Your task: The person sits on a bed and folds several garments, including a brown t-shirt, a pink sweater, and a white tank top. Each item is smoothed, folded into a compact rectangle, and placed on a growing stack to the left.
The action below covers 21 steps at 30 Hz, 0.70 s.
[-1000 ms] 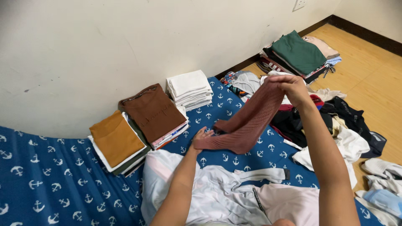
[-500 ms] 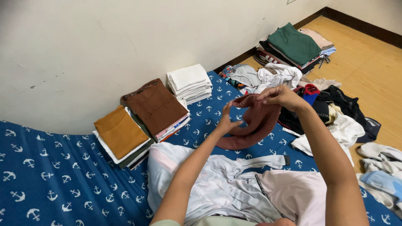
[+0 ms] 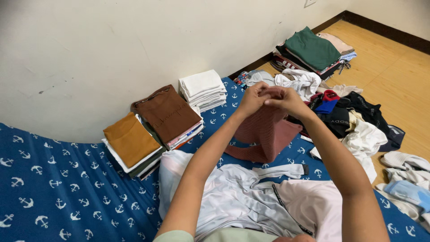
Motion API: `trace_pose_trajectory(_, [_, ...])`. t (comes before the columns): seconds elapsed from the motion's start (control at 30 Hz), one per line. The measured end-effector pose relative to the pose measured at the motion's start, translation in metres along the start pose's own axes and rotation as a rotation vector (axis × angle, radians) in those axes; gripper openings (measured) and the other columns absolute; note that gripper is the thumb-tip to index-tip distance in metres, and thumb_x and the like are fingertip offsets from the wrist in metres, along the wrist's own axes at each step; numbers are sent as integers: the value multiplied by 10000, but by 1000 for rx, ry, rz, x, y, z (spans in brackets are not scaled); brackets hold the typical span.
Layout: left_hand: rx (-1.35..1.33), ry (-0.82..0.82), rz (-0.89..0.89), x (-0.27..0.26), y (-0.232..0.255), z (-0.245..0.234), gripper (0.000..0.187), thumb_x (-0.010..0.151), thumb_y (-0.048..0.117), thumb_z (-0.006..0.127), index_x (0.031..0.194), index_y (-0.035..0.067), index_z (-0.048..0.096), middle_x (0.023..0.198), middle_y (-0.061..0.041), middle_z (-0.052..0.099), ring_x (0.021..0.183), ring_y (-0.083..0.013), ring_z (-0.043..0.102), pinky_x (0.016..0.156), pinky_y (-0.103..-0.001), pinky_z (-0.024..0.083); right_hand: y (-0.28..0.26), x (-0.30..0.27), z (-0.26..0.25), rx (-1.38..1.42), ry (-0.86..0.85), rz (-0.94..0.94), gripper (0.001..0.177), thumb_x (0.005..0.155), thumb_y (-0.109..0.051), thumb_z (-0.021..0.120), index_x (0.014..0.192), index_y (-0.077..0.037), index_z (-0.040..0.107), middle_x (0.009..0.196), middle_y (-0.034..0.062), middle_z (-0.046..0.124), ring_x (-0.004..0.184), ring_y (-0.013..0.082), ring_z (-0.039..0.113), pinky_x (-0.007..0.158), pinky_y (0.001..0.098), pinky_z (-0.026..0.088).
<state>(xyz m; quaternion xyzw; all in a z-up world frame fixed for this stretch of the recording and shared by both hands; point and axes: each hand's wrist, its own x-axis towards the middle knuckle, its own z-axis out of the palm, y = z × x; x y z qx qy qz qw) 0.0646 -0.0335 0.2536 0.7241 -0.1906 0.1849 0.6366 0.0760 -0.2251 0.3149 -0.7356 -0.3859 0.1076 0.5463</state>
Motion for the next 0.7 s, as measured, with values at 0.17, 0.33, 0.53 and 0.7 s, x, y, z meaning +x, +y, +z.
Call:
trace_pose_trajectory(0.17, [-128, -83, -115, -22, 2, -24, 283, 899, 211, 801, 1081, 51, 655, 1009, -79, 779, 912, -123, 743, 781, -264, 601, 18, 10, -11, 215, 193, 95, 138, 1000, -81, 664, 1083, -9, 748, 909, 1, 737, 805, 67, 652, 746, 237, 526])
trace_pose_trajectory(0.33, [108, -168, -193, -58, -16, -46, 466, 859, 218, 833, 1267, 47, 685, 1096, -91, 773, 943, -139, 735, 835, -296, 587, 26, 9, -44, 296, 304, -75, 97, 1035, -41, 641, 1040, 11, 722, 929, 5, 729, 821, 68, 654, 772, 226, 533])
trace_pose_trajectory(0.53, [103, -107, -246, -56, -39, -105, 291, 918, 202, 763, 1158, 40, 740, 985, -70, 768, 851, -126, 691, 771, -291, 573, 15, -9, -82, 474, 459, -104, 116, 1063, -47, 624, 1097, 0, 724, 1021, 37, 755, 874, 110, 687, 817, 269, 561])
trace_pose_trajectory(0.7, [106, 53, -15, -37, -37, -118, 181, 1060, 179, 616, 1121, 10, 640, 966, -15, 665, 889, -106, 587, 820, -290, 513, 14, -12, -82, 680, 410, -103, 159, 1074, -89, 614, 1175, -14, 713, 1134, 69, 753, 989, 151, 718, 920, 306, 579])
